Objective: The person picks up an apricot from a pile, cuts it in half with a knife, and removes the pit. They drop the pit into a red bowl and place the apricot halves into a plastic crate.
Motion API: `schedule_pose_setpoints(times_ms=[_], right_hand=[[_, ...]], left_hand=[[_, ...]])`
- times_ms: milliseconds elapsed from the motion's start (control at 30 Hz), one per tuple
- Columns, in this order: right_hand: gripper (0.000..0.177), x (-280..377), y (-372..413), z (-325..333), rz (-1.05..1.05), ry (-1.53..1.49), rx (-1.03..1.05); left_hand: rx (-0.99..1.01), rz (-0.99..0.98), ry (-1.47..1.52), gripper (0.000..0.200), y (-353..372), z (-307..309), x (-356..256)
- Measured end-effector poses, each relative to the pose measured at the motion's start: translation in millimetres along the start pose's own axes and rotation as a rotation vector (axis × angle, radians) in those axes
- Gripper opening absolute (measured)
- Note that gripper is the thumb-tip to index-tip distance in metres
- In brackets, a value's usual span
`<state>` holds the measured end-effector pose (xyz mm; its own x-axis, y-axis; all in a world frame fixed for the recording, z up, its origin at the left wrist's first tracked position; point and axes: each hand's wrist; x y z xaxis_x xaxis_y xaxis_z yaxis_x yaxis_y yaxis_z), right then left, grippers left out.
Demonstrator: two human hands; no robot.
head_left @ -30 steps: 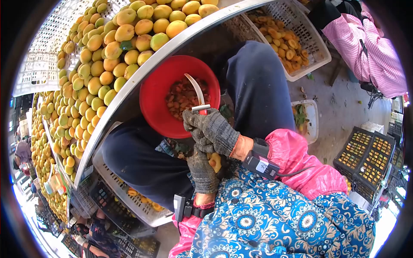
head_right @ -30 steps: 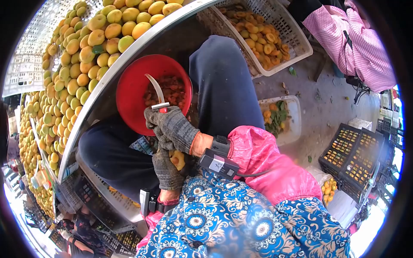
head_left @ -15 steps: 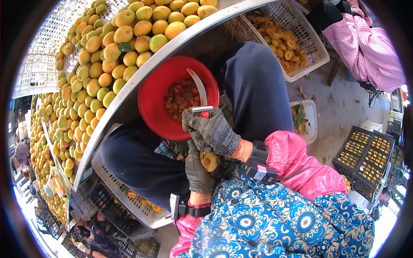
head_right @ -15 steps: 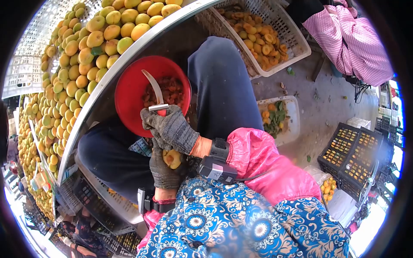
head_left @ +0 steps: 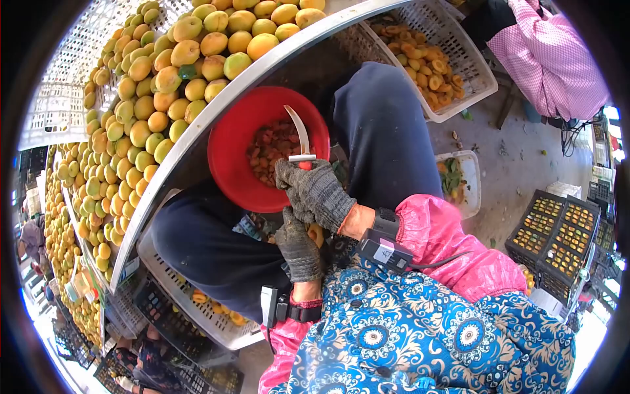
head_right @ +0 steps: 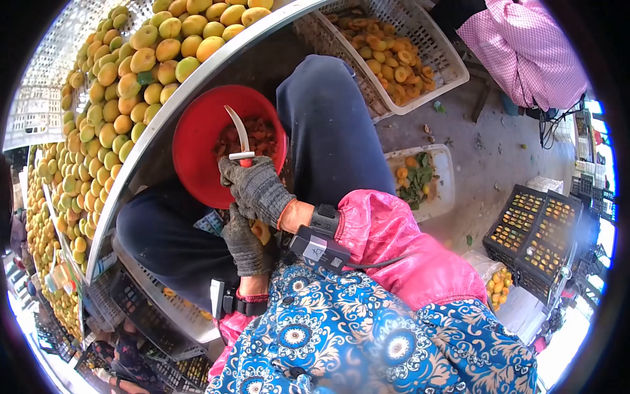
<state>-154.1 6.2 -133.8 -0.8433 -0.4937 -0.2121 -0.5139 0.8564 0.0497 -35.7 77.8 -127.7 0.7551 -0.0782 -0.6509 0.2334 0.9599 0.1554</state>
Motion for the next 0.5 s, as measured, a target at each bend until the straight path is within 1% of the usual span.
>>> schedule_pose_setpoints(times_ms=[33, 67, 100, 133, 167, 200, 233, 267, 300, 333, 367, 400, 433, 467, 500], right_hand=[[0.045, 0.2, 0.3, -4.5, 0.01, -0.102, -0.022], [0.041, -0.4, 2.6, -15.0, 0.021, 0.009, -0.039], [0.041, 1.3, 3.4, -7.4, 0.024, 0.009, -0.039], [0.041, 5.8, 2.7, 6.8, 0.003, 0.155, -0.034], [0.04, 6.8, 0.5, 4.5, -0.02, 0.301, -0.03], [0.04, 5.1, -1.2, 2.2, -0.01, 0.21, 0.007], [0.04, 4.0, -2.2, 0.0, -0.01, 0.212, 0.008], [0.036, 0.7, -4.0, -17.9, 0.013, 0.443, -0.232], [0.033, -1.9, -5.0, -27.3, 0.038, 0.671, -0.474], [0.033, -0.3, -5.4, -1.8, 0.039, 0.671, -0.474], [0.028, 4.5, -5.8, 43.0, 0.079, 0.294, -0.179], [0.025, 4.6, -7.9, 42.7, 0.115, -0.084, 0.115], [0.025, 4.2, -6.1, 42.7, 0.114, -0.083, 0.116], [0.023, 0.0, -5.9, -5.4, 0.109, 0.236, -0.186], [0.021, -3.2, -5.3, -31.5, 0.101, 0.554, -0.49]], left_hand=[[0.017, 0.025, 0.006, 0.065, -0.1, 1.7, -2.1], [0.034, 0.05, 0.012, 0.067, -0.9, 3.1, -4.5], [0.036, 0.047, 0.012, 0.067, -0.7, 2.4, -3.7], [-0.038, -0.04, -0.022, 0.055, -1.4, 0.7, -2.2], [-0.113, -0.126, -0.056, 0.044, -2.9, 0.6, -3.5], [-0.113, -0.13, -0.055, 0.044, -4.3, 1.1, -5.4], [-0.149, -0.187, -0.082, 0.043, -5.5, 2.4, -7.0], [-0.183, -0.242, -0.109, 0.043, -5.3, 3.5, -8.2], [-0.182, -0.243, -0.11, 0.043, -5.1, 2.7, -6.9], [-0.19, -0.261, -0.152, 0.043, -5.7, 1.5, -4.8], [-0.199, -0.281, -0.193, 0.044, -6.5, 0.9, -3.7], [-0.199, -0.282, -0.192, 0.044, -6.5, 1.0, -4.6], [-0.161, -0.257, -0.127, 0.045, -6.5, 1.3, -5.4], [-0.124, -0.232, -0.06, 0.047, -6.5, 1.1, -6.0], [-0.126, -0.229, -0.058, 0.047, -6.7, -1.7, -3.3]])
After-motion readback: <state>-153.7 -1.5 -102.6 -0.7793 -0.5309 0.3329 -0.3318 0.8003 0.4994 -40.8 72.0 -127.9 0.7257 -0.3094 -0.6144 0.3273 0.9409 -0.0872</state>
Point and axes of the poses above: each hand's wrist, its own y-axis away from the middle knuckle, its own z-axis out of the back of the hand, x = y × z, and after that the axes turned 11 degrees about x, right-handed
